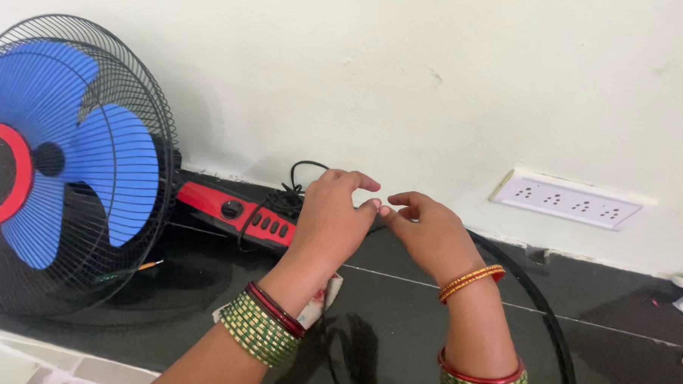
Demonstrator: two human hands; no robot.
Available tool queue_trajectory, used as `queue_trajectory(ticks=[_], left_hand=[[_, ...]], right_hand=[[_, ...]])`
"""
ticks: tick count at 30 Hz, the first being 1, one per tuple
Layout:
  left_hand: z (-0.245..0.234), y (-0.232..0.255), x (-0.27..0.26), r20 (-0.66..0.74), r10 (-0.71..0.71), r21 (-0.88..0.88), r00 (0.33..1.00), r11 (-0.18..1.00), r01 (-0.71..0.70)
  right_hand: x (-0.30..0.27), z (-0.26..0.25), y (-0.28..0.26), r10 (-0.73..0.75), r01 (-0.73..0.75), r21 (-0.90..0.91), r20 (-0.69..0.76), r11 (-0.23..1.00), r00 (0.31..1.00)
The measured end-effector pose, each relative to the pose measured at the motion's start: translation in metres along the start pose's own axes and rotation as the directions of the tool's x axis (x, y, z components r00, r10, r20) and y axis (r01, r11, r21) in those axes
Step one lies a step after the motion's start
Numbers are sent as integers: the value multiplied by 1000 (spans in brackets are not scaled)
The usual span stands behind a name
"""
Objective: The person uses a screwdriver to loosen a screw on the front grill of a blue and red electric fan. They then remove the front grill, set it aside, and proceed to remove the blue fan blade from the motor shaft.
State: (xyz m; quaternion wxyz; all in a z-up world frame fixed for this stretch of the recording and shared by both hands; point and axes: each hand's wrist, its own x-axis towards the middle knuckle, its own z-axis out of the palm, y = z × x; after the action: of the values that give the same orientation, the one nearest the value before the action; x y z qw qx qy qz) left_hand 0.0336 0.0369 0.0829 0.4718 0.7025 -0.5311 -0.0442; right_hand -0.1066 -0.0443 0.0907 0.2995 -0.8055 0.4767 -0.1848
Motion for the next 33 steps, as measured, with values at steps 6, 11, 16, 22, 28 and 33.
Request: queue_trajectory(ticks=[6, 11, 16, 22, 28, 33], left_hand=[[-59, 29, -3, -169, 129, -102, 977, 984, -148], [-114, 45, -10, -272, 191, -145, 943, 961, -236], [-163, 47, -20, -296, 212, -178, 931, 946, -272], [-213, 41, -35, -314, 231, -203, 921, 931, -303], [-258, 33, -50, -338, 238, -209, 911, 924, -319], [-294, 23, -62, -358, 248, -211, 900, 918, -337]], right_hand=[[-35, -20, -67, -106, 128, 94, -204, 987, 973], [-74, -27, -135, -129, 197, 166, -350, 966, 928], [-110, -23, -190, -85, 163, 165, -400, 973, 913], [-140, -11, -235, -178, 241, 109, -406, 964, 896], [-164, 7, -275, -217, 265, 69, -400, 962, 890], [-182, 22, -305, -211, 258, 67, -398, 964, 893]])
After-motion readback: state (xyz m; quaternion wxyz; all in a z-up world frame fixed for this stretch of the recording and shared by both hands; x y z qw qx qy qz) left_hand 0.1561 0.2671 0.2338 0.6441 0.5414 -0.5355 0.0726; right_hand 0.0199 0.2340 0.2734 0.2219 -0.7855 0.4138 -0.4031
